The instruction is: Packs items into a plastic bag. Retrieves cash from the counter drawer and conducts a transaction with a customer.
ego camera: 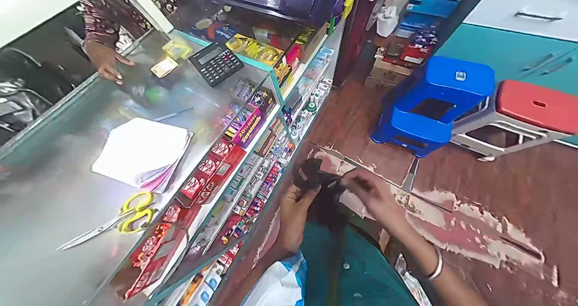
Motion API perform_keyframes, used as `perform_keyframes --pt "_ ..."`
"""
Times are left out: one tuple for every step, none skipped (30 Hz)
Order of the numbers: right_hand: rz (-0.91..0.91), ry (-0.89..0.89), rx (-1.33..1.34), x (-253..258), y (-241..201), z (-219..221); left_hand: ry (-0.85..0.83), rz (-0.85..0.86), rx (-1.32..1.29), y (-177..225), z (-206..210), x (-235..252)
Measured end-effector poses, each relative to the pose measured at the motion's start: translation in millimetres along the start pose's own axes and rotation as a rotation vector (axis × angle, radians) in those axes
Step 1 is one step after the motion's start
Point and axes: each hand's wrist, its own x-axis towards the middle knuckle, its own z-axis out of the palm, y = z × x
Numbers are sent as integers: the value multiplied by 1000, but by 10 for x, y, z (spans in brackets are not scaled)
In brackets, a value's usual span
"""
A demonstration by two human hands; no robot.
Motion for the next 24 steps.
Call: perform_keyframes --pt "16 115 22 143 4 -218 54 21 14 -16 18 68" --pt "18 231 32 291 25 -452 112 34 30 -35 34 139" --pt "4 326 20 430 54 -667 166 44 38 -54 48 215" --pt "-18 391 -8 548 85 -836 221 56 48 -68 75 292" --pt "-40 425 -57 651 100 -933 274 74 65 -72 119 378" --pt "-76 423 -128 736 106 -960 331 100 94 -66 179 469" --pt "-119 390 -231 800 98 -924 362 141 159 -48 242 549" --pt "-168 334 -333 851 78 -840 323 202 250 -31 293 628" --pt "-236 255 -424 916 61 -737 268 293 363 -28 346 750" --pt "-319 167 -489 980 46 -631 214 378 470 -12 415 869" --pt "-399 66 -518 1033 21 -544 166 442 562 26 503 970" --pt "-480 -31 -527 1117 -2 -503 123 499 632 91 605 1079" --pt "-540 -112 -509 1222 -35 -512 69 530 677 174 701 1190" --pt "-575 -172 -487 1342 -83 -576 7 529 688 249 786 1312" --pt "-585 -198 -483 1471 -141 -691 -73 495 676 313 858 1446" --pt "-575 -171 -524 1600 -193 -839 -161 438 654 372 921 1585" --pt "-555 -87 -619 1727 -225 -990 -242 367 611 421 977 1711" --pt "-522 29 -756 1849 -233 -1117 -291 312 591 458 1020 1827" --pt "-465 133 -877 1963 -236 -1185 -323 272 610 508 1046 1931" --pt "-407 192 -955 2053 -262 -1183 -340 252 650 570 1060 2024" --pt "-385 211 -984 2108 -306 -1108 -337 262 689 624 1066 2111" --pt "-380 169 -956 2105 -358 -974 -311 302 701 645 1072 2183" --pt "-394 96 -912 2090 -381 -805 -278 357 686 656 1083 2258" --pt "-399 7 -875 2093 -350 -631 -247 410 647 664 1085 2329"
